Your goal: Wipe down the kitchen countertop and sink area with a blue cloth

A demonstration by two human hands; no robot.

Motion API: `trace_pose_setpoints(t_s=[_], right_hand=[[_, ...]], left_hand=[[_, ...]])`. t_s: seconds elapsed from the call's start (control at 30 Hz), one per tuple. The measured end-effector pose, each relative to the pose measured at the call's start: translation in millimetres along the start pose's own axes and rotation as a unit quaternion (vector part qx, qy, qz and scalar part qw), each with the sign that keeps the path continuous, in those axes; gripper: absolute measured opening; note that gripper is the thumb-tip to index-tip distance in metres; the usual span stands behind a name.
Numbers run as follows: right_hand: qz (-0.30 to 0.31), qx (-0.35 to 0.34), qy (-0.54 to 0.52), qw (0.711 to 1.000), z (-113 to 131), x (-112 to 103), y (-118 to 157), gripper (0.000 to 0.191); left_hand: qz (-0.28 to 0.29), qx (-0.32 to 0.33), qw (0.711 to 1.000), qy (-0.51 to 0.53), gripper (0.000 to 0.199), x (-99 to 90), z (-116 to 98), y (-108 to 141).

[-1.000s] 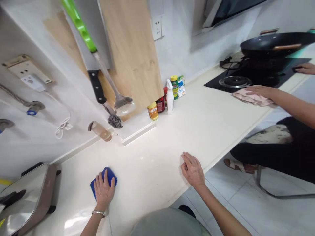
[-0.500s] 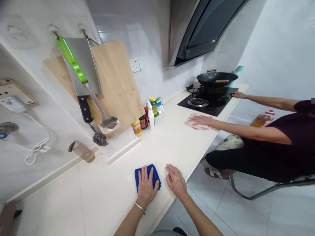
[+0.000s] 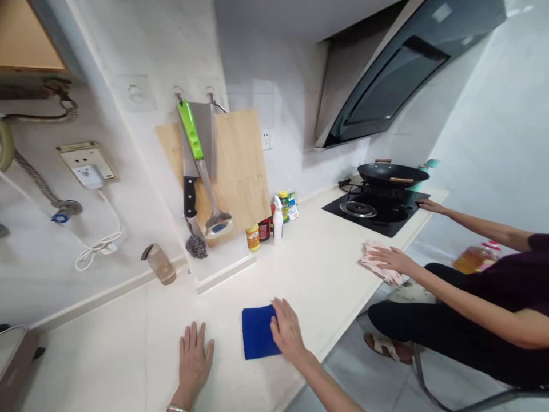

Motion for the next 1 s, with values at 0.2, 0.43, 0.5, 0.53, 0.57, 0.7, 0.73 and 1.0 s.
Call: trace_pose_setpoints(t_s=[0.2, 0.43, 0.5, 0.53, 0.57, 0.7, 0.73, 1.0], right_hand=[[0.177, -0.014, 0.073, 0.981, 60, 48, -5, 0.055], [0.352, 0.07, 0.092, 0.929, 42, 48, -56, 0.064], [0.365, 0.077, 0.095, 0.923, 39, 52, -66, 0.058], [0.369, 0.078, 0.091, 0.922, 39, 54, -67, 0.055], [0.369, 0.077, 0.086, 0.922, 39, 56, -67, 0.05], [0.339, 0.046, 0.044, 0.939, 38, 45, -55, 0.034], [0.328, 0.034, 0.03, 0.943, 37, 38, -54, 0.029], [0.17, -0.073, -0.006, 0.983, 27, -47, -90, 0.032]], left_hand=[[-0.033, 0.016, 0.999, -0.033, 0.059, -4.4, -9, 6], [-0.044, 0.016, 0.998, -0.041, 0.058, -7.5, -8, 5], [-0.045, 0.021, 0.998, -0.047, 0.057, -8.2, -9, 5], [-0.046, 0.022, 0.997, -0.05, 0.057, -8.1, -9, 5], [-0.046, 0.023, 0.997, -0.052, 0.057, -7.8, -9, 5], [-0.059, 0.017, 0.997, -0.054, 0.056, -5.5, -7, 5], [-0.062, 0.017, 0.996, -0.054, 0.055, -4.9, -6, 5], [-0.043, 0.016, 0.998, -0.043, 0.056, -5.7, -7, 5]])
Point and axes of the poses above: each hand's wrist, its own y-axis away from the middle knuckle, its own x-axis out of the palm, z = x × y, the point moved 7 cm from there along -y, towards the middle knuckle, and after that the axes turned 6 degrees about -y, right-handed, at the moved point
